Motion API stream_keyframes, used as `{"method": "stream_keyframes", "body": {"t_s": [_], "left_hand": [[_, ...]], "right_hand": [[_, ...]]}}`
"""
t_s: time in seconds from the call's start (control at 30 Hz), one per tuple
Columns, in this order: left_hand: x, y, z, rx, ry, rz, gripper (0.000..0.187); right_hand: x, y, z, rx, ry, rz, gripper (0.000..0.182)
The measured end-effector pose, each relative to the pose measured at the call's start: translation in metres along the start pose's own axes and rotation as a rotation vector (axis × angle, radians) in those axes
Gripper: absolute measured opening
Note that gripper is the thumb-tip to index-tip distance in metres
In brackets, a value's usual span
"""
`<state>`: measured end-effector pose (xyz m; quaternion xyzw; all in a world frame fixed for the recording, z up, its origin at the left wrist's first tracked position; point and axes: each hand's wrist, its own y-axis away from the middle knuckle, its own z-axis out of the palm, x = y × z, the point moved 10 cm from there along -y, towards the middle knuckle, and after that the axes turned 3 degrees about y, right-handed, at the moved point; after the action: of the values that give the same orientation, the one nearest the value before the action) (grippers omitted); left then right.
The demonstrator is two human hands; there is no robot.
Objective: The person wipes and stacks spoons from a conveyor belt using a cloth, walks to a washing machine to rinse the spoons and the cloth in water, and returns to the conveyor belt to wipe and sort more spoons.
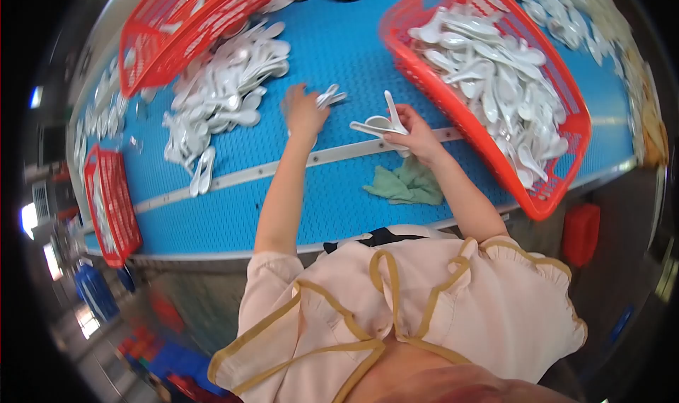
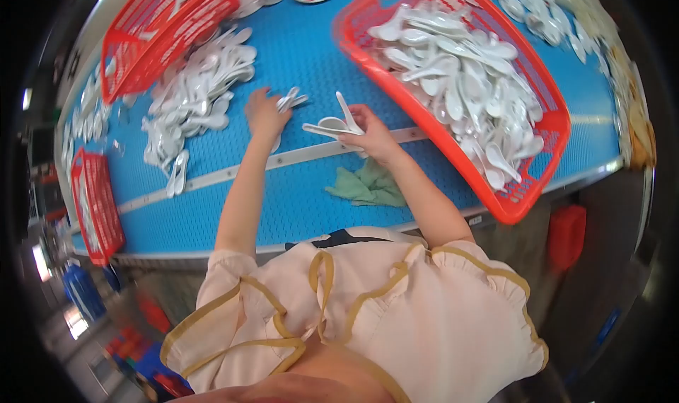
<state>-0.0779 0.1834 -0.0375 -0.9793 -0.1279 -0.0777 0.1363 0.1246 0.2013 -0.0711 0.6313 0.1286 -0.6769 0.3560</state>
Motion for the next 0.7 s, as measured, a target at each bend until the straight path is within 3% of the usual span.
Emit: {"method": "stream_keyframes", "body": {"t_s": [0.03,0.1,0.13,0.17,0.23,0.27,0.33,0.47,0.5,0.57,0.63,0.7], "left_hand": [[-0.014,0.007,0.016,-0.039,0.147,-0.072,0.030],[-0.032,0.020,0.036,-0.158,0.480,-0.292,0.028],[-0.036,0.032,0.041,-0.237,0.663,-0.443,0.026],[-0.026,0.037,0.039,-0.251,0.668,-0.415,0.026],[-0.018,0.065,0.054,-0.226,1.310,-0.760,0.025],[-0.006,0.071,0.052,-0.240,1.310,-0.753,0.025],[0.025,0.083,0.045,-0.157,1.657,-0.873,0.022],[0.037,0.088,0.028,-0.151,1.449,-0.796,0.029],[0.043,0.088,0.024,-0.127,1.576,-0.825,0.034],[0.049,0.091,0.016,-0.101,1.701,-0.855,0.040],[0.072,0.085,0.008,-0.223,1.862,-0.816,0.051],[0.084,0.076,-0.021,-0.198,1.924,-0.750,0.057]], "right_hand": [[0.001,0.004,-0.004,0.047,-0.009,-0.011,0.046],[0.019,0.010,0.017,-0.094,-0.642,0.137,0.048],[0.022,0.010,0.017,-0.062,-0.649,0.117,0.048],[0.028,0.011,0.030,-0.118,-0.767,0.171,0.049],[0.029,0.014,0.054,-0.200,-0.899,0.218,0.047],[0.037,0.011,0.063,-0.179,-0.878,0.222,0.047],[0.051,0.008,0.078,-0.155,-0.857,0.227,0.046],[0.051,0.031,0.103,-0.245,-0.847,0.332,0.047],[0.046,0.040,0.110,-0.317,-0.798,0.348,0.047],[0.055,0.047,0.110,-0.266,-0.788,0.408,0.046],[0.049,0.049,0.109,-0.376,-0.915,0.357,0.043],[0.033,0.052,0.100,-0.400,-0.958,0.309,0.044]]}}
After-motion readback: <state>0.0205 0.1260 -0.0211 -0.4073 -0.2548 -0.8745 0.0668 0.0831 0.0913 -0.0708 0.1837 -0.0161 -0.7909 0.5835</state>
